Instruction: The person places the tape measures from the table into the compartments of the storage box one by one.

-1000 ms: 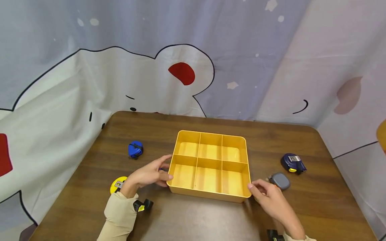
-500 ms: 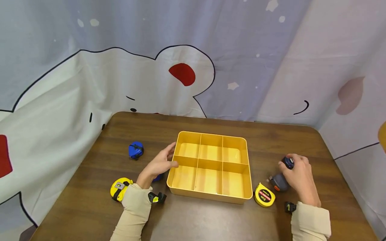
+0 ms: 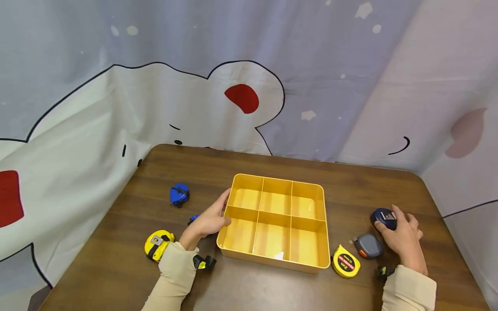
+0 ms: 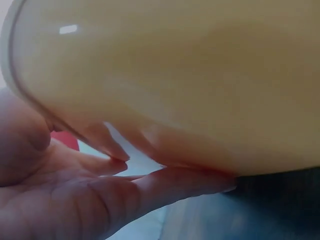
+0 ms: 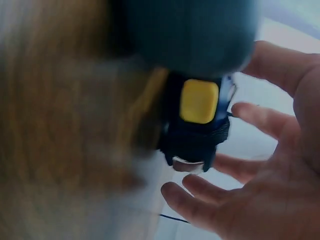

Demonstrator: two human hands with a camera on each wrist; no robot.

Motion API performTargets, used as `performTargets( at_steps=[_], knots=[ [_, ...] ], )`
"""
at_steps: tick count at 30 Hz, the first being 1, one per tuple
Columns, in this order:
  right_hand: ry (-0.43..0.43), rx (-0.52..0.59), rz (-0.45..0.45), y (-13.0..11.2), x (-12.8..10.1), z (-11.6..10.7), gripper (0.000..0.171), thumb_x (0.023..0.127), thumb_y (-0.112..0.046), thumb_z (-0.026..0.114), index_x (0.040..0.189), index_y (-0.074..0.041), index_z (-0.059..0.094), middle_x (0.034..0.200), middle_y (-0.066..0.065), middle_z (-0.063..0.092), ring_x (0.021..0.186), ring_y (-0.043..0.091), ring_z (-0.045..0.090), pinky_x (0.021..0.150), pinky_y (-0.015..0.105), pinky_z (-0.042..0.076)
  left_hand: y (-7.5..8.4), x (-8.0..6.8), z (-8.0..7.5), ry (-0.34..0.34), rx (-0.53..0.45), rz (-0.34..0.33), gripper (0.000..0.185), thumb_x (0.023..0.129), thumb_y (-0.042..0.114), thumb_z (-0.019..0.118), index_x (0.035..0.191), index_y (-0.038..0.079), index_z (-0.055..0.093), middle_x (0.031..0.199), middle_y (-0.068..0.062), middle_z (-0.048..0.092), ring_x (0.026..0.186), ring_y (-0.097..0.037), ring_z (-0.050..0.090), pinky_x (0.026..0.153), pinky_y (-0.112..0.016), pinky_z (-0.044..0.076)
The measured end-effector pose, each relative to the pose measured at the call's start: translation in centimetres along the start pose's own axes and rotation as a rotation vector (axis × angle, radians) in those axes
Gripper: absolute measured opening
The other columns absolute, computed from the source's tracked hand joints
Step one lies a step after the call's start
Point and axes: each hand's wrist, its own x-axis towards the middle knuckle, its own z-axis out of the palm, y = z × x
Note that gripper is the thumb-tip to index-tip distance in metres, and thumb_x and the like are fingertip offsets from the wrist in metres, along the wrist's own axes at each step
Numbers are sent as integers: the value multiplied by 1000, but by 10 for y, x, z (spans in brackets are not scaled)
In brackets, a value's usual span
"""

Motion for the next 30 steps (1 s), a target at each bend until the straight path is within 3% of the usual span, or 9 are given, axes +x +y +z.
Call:
performTargets(
  at_steps=[8, 18, 30],
  knots=[
    [-20, -87, -87, 2, 9, 4, 78, 90, -44, 50, 142, 5, 17, 128, 47, 17, 104, 66, 25, 73, 69, 30, -6, 1, -3, -76, -63, 12, 94, 74, -18, 47, 147, 14, -2, 137, -27, 31, 106, -38, 52, 72, -41, 51],
    [-6, -81, -95, -2, 6, 4, 72, 83, -41, 63, 129, 8, 34, 112, 44, 32, 95, 55, 35, 69, 60, 35, -4, -2, -3, -42, -47, -70, 97, 72, -17, 52, 146, 14, -3, 140, -24, 30, 106, -34, 53, 76, -41, 50],
    [-2, -67, -96, 6, -1, 3, 74, 79, -43, 67, 126, 6, 38, 115, 41, 34, 97, 54, 34, 66, 57, 35, -4, -4, -3, -52, -106, -117, 98, 73, -17, 52, 146, 17, -3, 135, -24, 35, 102, -32, 55, 74, -43, 51]
  ],
)
